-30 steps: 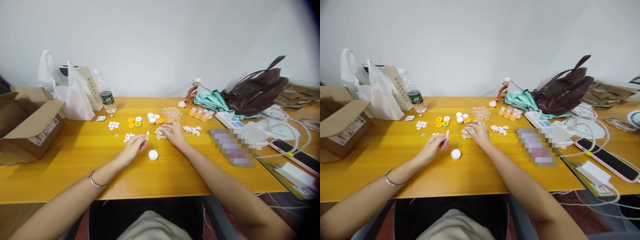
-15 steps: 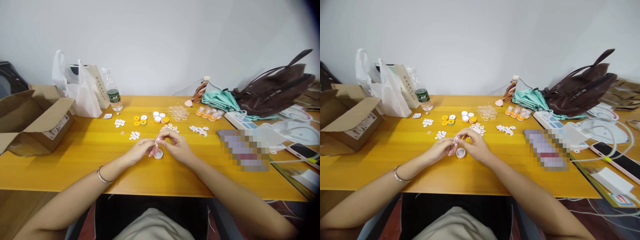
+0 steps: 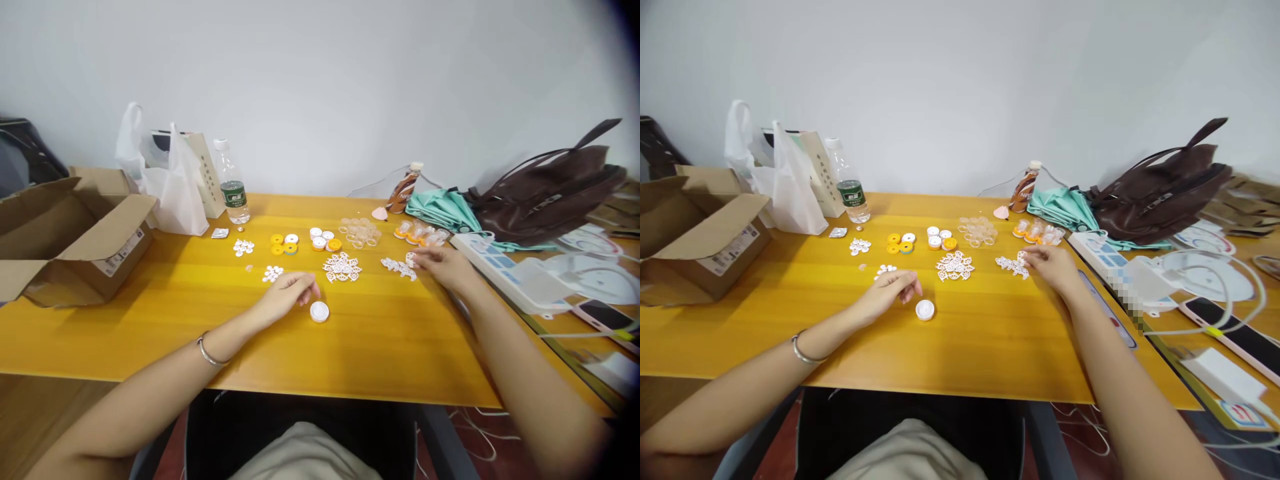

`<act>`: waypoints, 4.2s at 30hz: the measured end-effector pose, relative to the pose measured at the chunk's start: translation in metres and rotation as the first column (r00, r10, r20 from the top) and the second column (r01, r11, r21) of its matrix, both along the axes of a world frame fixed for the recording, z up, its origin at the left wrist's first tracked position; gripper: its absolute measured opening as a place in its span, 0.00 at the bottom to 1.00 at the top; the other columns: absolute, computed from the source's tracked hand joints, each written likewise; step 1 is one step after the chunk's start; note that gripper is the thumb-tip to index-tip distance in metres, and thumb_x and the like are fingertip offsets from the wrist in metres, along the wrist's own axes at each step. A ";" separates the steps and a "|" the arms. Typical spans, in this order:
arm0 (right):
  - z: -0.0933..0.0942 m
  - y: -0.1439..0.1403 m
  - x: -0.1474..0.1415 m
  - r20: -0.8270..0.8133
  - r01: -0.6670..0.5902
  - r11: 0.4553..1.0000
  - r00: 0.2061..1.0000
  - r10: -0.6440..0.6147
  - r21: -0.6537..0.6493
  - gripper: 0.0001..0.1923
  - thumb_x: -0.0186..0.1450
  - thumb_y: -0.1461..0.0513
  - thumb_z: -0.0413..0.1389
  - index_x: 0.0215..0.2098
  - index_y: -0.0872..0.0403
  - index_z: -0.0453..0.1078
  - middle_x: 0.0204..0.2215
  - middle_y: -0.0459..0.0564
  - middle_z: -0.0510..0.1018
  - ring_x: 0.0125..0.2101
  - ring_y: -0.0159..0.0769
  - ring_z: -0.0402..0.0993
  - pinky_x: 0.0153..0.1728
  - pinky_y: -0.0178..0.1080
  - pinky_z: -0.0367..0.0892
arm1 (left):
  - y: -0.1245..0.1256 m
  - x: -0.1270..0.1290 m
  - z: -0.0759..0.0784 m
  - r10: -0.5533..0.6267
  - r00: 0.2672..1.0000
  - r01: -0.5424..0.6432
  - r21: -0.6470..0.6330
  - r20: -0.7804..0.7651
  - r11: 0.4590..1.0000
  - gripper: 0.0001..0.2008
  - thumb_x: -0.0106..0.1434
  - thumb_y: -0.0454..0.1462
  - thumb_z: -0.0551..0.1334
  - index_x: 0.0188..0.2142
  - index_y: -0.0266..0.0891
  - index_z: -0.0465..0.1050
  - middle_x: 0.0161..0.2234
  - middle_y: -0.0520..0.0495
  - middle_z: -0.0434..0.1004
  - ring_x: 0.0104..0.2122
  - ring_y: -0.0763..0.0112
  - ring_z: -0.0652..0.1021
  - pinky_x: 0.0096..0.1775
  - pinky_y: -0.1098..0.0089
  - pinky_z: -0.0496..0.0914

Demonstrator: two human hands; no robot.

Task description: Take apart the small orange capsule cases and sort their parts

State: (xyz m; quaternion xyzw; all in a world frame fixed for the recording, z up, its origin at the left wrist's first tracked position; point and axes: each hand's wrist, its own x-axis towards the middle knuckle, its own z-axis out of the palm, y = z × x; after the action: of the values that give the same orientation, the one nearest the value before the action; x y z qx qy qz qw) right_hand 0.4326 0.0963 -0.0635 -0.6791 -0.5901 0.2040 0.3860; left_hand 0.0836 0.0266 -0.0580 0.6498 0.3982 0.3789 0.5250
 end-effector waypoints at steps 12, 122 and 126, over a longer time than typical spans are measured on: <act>0.015 -0.025 -0.038 0.179 -0.039 0.990 0.984 0.013 0.137 0.17 0.55 0.50 0.56 0.31 0.56 0.71 0.20 0.46 0.70 0.22 0.31 0.65 0.25 0.34 0.60 | 0.005 -0.012 -0.002 -0.090 0.943 0.154 0.182 -0.320 0.971 0.15 0.61 0.46 0.54 0.36 0.37 0.69 0.28 0.51 0.68 0.28 0.74 0.68 0.31 0.73 0.62; 0.009 -0.066 -0.145 0.117 -0.817 0.572 0.562 0.819 -0.070 0.20 0.53 0.55 0.61 0.41 0.53 0.62 0.34 0.48 0.69 0.34 0.33 0.65 0.37 0.37 0.65 | 0.004 -0.014 -0.013 -0.247 0.789 0.455 0.266 -0.563 0.850 0.14 0.52 0.36 0.61 0.40 0.38 0.65 0.33 0.51 0.66 0.31 0.74 0.68 0.35 0.73 0.65; -0.004 -0.071 -0.144 0.106 -0.837 0.538 0.528 0.843 -0.105 0.22 0.53 0.55 0.61 0.42 0.53 0.62 0.36 0.47 0.67 0.37 0.33 0.64 0.41 0.37 0.63 | 0.005 -0.016 -0.009 -0.286 0.798 0.465 0.240 -0.530 0.852 0.15 0.52 0.34 0.61 0.41 0.37 0.65 0.35 0.50 0.69 0.33 0.74 0.69 0.38 0.72 0.66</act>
State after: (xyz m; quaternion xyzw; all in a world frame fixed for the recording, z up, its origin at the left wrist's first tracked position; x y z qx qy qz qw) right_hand 0.2889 0.0257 -0.0679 -0.3325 -0.8655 0.3268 0.1830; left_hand 0.0677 0.0312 -0.0666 0.8737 0.2991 0.1597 0.3487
